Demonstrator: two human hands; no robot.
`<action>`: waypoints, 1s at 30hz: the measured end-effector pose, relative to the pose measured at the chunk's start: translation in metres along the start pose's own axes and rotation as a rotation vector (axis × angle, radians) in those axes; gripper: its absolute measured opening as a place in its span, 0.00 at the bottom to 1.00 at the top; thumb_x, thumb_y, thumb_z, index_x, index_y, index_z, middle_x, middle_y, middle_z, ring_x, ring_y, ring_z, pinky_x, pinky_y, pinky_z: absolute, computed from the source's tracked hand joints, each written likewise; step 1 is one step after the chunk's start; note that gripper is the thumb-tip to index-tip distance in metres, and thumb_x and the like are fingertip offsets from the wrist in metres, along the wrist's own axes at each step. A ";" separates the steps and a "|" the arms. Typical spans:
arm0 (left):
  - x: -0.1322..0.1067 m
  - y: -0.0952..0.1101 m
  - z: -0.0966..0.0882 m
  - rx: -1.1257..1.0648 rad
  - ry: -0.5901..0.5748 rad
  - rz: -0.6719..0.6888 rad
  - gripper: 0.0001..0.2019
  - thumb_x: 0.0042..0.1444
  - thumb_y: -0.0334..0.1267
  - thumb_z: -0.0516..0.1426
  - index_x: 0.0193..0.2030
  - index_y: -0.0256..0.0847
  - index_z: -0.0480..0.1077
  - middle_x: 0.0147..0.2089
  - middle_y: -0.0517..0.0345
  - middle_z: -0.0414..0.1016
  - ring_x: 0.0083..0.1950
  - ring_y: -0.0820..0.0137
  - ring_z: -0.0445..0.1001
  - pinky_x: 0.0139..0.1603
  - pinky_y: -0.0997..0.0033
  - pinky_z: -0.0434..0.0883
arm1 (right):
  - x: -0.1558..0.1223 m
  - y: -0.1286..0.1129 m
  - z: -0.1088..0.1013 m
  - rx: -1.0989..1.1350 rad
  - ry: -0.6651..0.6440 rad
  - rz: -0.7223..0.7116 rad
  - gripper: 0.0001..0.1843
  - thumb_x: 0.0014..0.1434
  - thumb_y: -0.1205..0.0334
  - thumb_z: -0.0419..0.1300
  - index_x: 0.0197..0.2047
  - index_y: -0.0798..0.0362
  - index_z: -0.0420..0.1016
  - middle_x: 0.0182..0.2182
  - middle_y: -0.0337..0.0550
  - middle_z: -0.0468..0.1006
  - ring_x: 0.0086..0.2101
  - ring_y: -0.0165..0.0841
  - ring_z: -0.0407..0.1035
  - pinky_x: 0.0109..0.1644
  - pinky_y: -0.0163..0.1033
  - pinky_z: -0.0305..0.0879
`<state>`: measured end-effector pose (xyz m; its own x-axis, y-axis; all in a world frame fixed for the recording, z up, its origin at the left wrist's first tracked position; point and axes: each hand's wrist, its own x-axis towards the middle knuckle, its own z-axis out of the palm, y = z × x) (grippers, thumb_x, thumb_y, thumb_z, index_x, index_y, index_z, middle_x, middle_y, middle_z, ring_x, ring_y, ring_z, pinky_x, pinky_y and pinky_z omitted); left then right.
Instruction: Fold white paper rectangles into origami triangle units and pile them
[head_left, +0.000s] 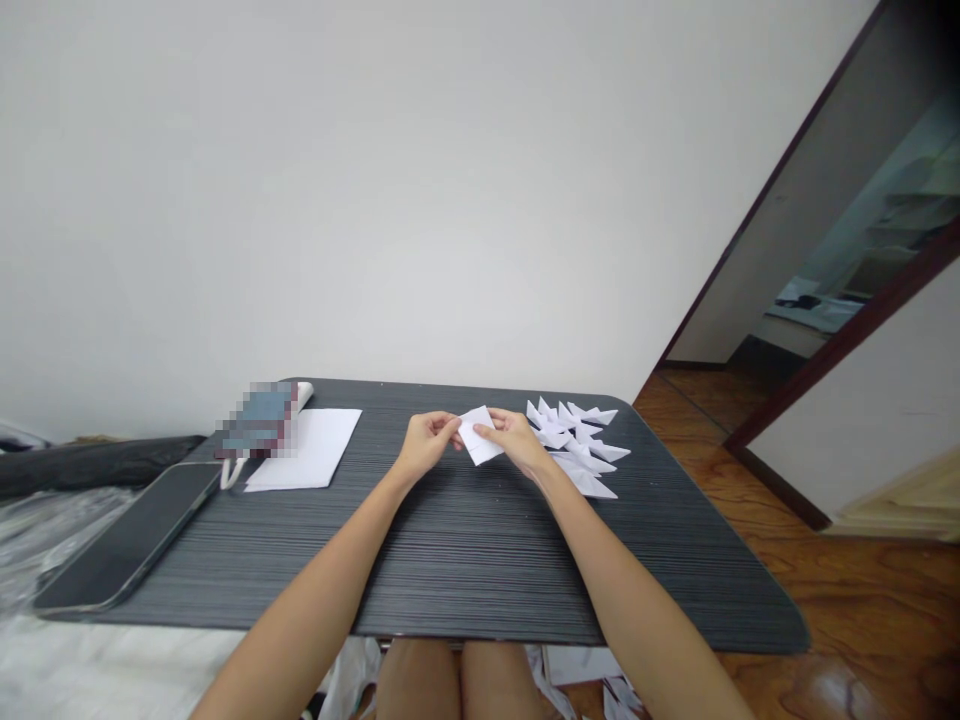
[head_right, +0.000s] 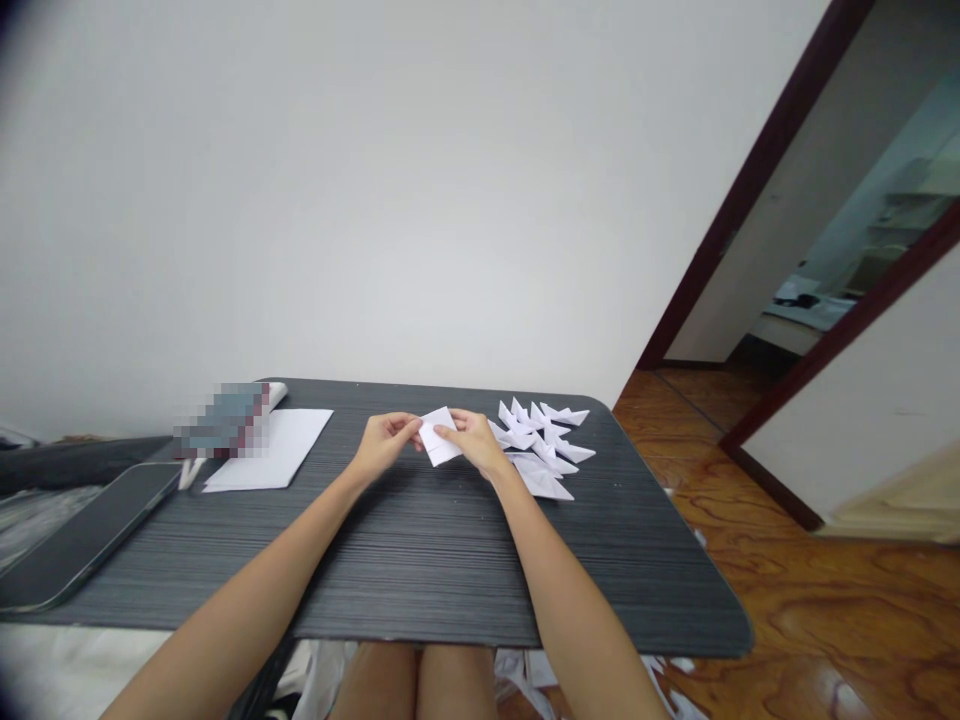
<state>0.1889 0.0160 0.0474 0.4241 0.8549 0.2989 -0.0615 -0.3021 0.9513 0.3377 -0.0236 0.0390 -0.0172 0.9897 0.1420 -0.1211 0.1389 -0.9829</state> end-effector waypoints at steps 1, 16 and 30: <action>0.000 0.000 0.000 0.019 -0.003 0.006 0.10 0.45 0.39 0.55 0.25 0.32 0.70 0.18 0.57 0.71 0.18 0.75 0.67 0.20 0.78 0.64 | 0.000 0.000 0.000 -0.025 0.006 -0.018 0.20 0.42 0.60 0.61 0.40 0.58 0.69 0.31 0.46 0.75 0.27 0.31 0.69 0.29 0.34 0.64; -0.003 0.001 -0.002 -0.015 -0.007 -0.027 0.16 0.47 0.45 0.53 0.35 0.32 0.68 0.28 0.51 0.75 0.17 0.73 0.69 0.15 0.78 0.60 | -0.007 -0.004 -0.005 -0.800 0.154 -0.402 0.10 0.51 0.59 0.54 0.28 0.54 0.73 0.22 0.40 0.73 0.24 0.30 0.65 0.30 0.34 0.60; -0.004 0.009 -0.002 -0.097 0.058 0.056 0.09 0.41 0.38 0.59 0.29 0.35 0.72 0.29 0.55 0.75 0.32 0.67 0.74 0.39 0.69 0.70 | -0.006 -0.007 -0.002 -0.673 0.208 -0.539 0.08 0.48 0.60 0.57 0.34 0.49 0.73 0.41 0.44 0.69 0.37 0.33 0.64 0.39 0.38 0.61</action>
<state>0.1847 0.0109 0.0546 0.3643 0.8618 0.3529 -0.1714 -0.3104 0.9350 0.3407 -0.0301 0.0451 0.0625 0.7612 0.6455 0.5496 0.5135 -0.6589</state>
